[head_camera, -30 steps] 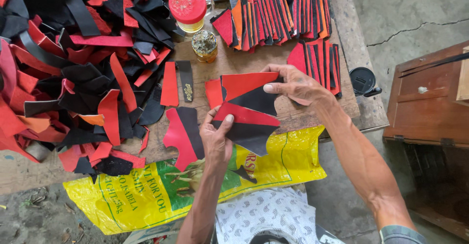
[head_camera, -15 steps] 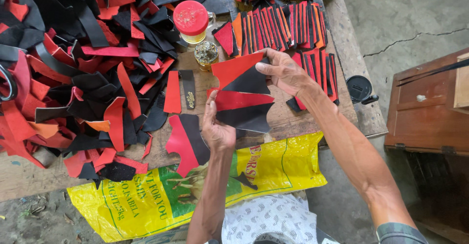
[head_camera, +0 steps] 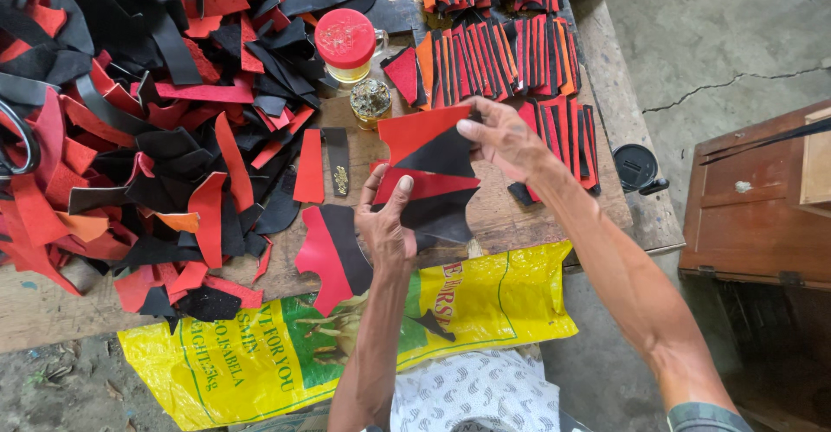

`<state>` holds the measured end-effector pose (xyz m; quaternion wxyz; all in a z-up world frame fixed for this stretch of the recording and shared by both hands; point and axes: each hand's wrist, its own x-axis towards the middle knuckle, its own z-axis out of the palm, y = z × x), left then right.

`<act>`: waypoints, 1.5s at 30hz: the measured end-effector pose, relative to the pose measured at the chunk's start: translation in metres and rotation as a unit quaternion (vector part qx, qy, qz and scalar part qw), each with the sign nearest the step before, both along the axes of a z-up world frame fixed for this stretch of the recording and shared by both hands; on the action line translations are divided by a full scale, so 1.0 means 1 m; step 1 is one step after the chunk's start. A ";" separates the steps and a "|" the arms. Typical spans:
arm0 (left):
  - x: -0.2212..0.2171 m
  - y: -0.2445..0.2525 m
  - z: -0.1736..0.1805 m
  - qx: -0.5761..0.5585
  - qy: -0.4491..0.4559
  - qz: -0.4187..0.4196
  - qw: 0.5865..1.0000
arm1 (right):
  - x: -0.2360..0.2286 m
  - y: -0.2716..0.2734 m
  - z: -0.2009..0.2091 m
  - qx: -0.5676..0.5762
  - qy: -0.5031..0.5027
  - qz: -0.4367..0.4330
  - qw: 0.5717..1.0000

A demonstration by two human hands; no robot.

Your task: The person repeatedly picks red and black foam pieces, aligns them, and presses them together to form sandwiched pairs. The person places completed pairs into a growing stack on the table. The person briefly uses a sanding block on a piece before continuing assembly.

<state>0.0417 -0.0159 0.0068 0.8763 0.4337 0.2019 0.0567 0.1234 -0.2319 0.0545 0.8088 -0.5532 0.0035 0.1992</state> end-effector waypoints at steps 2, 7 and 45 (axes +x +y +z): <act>0.000 0.005 0.011 0.048 -0.017 -0.005 0.999 | -0.017 0.002 -0.004 -0.032 -0.021 -0.044 0.998; -0.004 0.021 0.034 0.245 -0.017 -0.076 0.966 | -0.069 0.002 -0.023 -0.063 -0.036 -0.171 0.983; 0.117 0.034 0.065 0.450 -0.246 -0.423 0.747 | -0.126 0.026 -0.059 0.039 0.000 -0.227 0.973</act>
